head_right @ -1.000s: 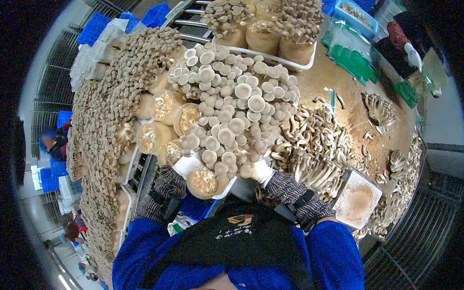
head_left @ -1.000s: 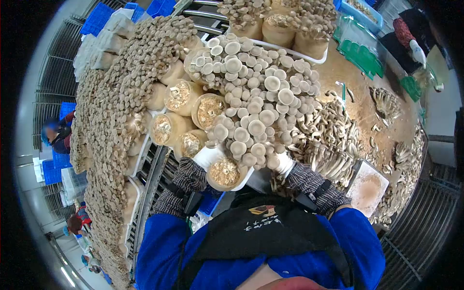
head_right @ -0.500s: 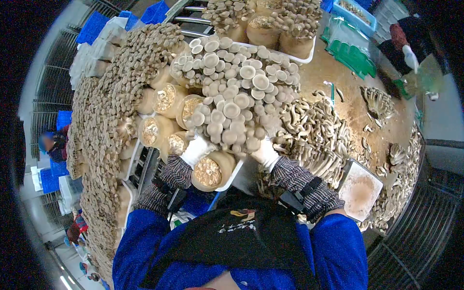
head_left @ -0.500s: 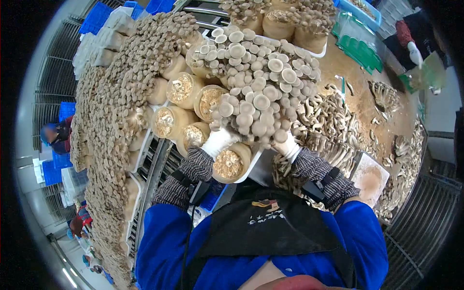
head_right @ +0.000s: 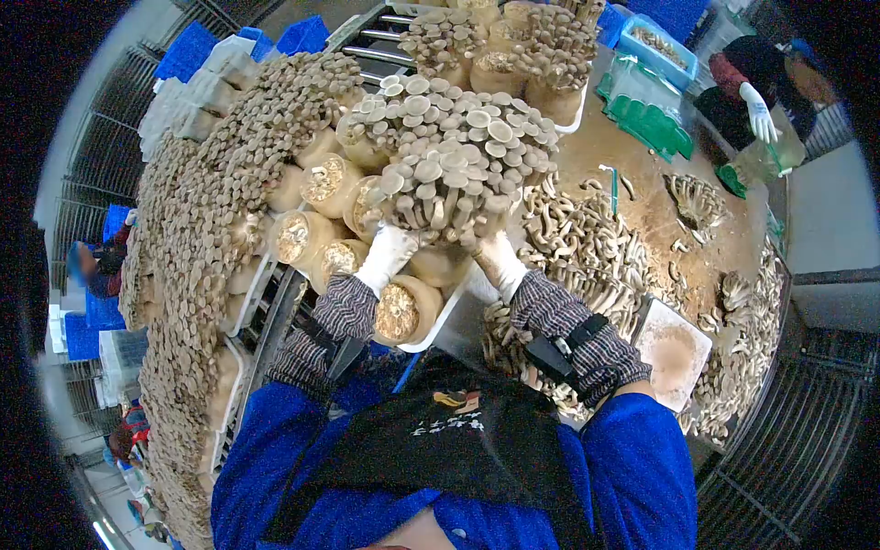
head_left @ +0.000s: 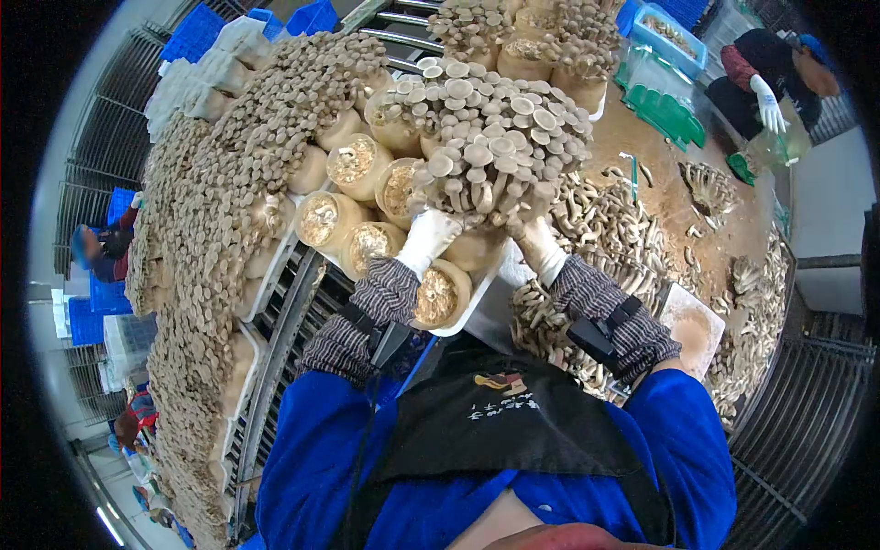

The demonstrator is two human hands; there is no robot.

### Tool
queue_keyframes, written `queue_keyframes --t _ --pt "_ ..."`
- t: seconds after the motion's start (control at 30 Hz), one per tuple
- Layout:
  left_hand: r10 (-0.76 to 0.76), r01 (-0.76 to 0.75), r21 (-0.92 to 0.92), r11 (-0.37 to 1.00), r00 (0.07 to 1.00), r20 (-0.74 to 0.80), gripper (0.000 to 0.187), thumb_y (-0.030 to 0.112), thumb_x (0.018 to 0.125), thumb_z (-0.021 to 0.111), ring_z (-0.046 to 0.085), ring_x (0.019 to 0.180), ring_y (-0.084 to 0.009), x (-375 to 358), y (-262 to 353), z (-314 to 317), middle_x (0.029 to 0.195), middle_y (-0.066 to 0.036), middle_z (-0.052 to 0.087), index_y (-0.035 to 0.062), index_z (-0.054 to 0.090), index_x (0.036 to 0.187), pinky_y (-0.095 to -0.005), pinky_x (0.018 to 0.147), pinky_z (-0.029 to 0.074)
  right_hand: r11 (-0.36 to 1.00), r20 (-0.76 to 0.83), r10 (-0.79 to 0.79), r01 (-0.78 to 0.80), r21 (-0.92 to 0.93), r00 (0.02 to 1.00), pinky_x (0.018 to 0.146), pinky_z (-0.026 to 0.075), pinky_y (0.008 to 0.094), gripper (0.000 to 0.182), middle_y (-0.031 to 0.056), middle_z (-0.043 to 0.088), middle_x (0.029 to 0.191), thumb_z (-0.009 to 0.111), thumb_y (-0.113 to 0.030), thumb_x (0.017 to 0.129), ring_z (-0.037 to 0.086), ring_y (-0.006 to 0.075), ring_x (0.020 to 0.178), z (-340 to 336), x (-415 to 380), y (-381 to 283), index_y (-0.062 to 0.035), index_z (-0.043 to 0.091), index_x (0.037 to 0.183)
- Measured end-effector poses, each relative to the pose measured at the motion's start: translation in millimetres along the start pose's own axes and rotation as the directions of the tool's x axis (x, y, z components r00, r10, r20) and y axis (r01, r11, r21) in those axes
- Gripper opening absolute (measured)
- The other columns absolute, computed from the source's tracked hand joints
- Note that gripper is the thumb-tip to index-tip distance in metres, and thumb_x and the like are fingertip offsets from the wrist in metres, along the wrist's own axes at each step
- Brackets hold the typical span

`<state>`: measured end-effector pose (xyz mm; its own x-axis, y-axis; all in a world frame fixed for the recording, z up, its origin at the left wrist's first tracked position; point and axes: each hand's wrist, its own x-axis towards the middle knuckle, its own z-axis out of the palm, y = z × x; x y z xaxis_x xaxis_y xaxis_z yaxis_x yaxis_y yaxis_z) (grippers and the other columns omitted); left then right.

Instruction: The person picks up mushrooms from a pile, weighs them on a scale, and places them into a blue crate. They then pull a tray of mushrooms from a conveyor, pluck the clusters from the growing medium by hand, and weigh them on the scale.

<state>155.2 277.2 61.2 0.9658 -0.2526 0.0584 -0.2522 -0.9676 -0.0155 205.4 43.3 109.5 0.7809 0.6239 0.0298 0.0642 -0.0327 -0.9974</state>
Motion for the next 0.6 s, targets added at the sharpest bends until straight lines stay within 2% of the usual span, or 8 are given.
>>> queue_keyframes --t 0.17,0.23,0.3,0.33,0.4,0.43,0.47,0.6 --pt "-0.005 -0.005 -0.064 0.998 0.987 -0.159 0.018 0.015 0.084 0.055 0.068 0.061 -0.0235 17 0 17 0.066 -0.008 0.067 0.0138 0.072 0.078 -0.0367 0.052 0.052 0.948 0.032 -0.201 0.202 -0.247 0.979 0.094 0.043 0.0351 0.06 0.0101 0.056 0.122 0.05 -0.053 0.097 0.05 0.0191 0.111 -7 13 47 -0.0026 0.05 0.129" --pt "-0.09 0.025 -0.203 0.979 0.945 -0.315 0.018 0.016 0.085 0.055 0.066 0.059 -0.0232 20 11 7 0.065 -0.008 0.066 0.0154 0.073 0.079 -0.0369 0.051 0.051 0.975 -0.081 -0.185 0.172 -0.141 0.979 0.098 0.045 0.0404 0.041 0.0154 0.063 0.119 0.055 -0.002 0.078 0.057 0.034 0.114 -1 12 37 -0.0111 0.065 0.117" --pt "-0.292 0.004 -0.476 0.879 0.795 -0.532 0.019 0.018 0.086 0.055 0.064 0.054 -0.0224 22 26 -2 0.062 -0.007 0.064 0.0188 0.074 0.081 -0.0372 0.048 0.049 0.943 -0.094 -0.195 0.16 -0.293 0.976 0.094 0.046 0.0396 0.039 0.0164 0.063 0.117 0.054 -0.003 0.081 0.059 0.0343 0.109 -1 9 26 -0.0086 0.064 0.118" --pt "-0.446 0.069 -0.708 0.703 0.818 -0.363 0.02 0.024 0.091 0.056 0.061 0.049 -0.0241 24 37 -10 0.055 -0.008 0.059 0.0178 0.074 0.084 -0.0408 0.046 0.047 0.981 -0.104 -0.082 0.062 -0.182 0.991 0.091 0.047 0.0403 0.037 0.0184 0.063 0.113 0.053 -0.004 0.082 0.06 0.0356 0.105 0 7 20 -0.0065 0.064 0.117" --pt "-0.381 0.085 -0.59 0.803 0.835 -0.398 0.022 0.03 0.09 0.06 0.06 0.048 -0.0261 18 43 -23 0.054 -0.01 0.059 0.0132 0.074 0.084 -0.0423 0.046 0.046 0.952 -0.132 -0.208 0.169 -0.257 0.969 0.079 0.049 0.0435 0.032 0.0243 0.063 0.095 0.05 -0.005 0.083 0.062 0.0393 0.093 -9 18 65 -0.0013 0.063 0.111" --pt "-0.317 0.106 -0.455 0.884 0.852 -0.417 0.029 0.036 0.09 0.064 0.058 0.046 -0.0281 20 43 -31 0.053 -0.012 0.058 0.0086 0.073 0.085 -0.0437 0.046 0.045 0.949 -0.235 -0.279 0.305 0.08 0.931 0.073 0.05 0.0442 0.03 0.0259 0.062 0.088 0.05 -0.003 0.08 0.062 0.0411 0.089 -2 31 94 -0.0001 0.063 0.107" --pt "-0.413 0.164 -0.609 0.776 0.861 -0.295 0.036 0.041 0.087 0.068 0.058 0.047 -0.0294 21 39 -27 0.054 -0.014 0.059 0.0045 0.071 0.083 -0.0438 0.047 0.045 0.618 0.196 -0.415 0.433 -0.656 0.888 0.072 0.051 0.0433 0.031 0.0252 0.062 0.088 0.051 -0.001 0.078 0.062 0.0421 0.088 -29 13 59 0.0009 0.062 0.107" --pt "-0.466 0.062 -0.757 0.65 0.82 -0.333 0.045 0.043 0.086 0.07 0.057 0.052 -0.032 16 44 -44 0.056 -0.016 0.059 0.0003 0.066 0.071 -0.0425 0.052 0.045 0.87 -0.018 -0.404 0.379 -0.315 0.914 0.084 0.051 0.0416 0.032 0.0213 0.064 0.106 0.053 -0.003 0.084 0.062 0.0385 0.1 1 3 21 0.0019 0.059 0.115"
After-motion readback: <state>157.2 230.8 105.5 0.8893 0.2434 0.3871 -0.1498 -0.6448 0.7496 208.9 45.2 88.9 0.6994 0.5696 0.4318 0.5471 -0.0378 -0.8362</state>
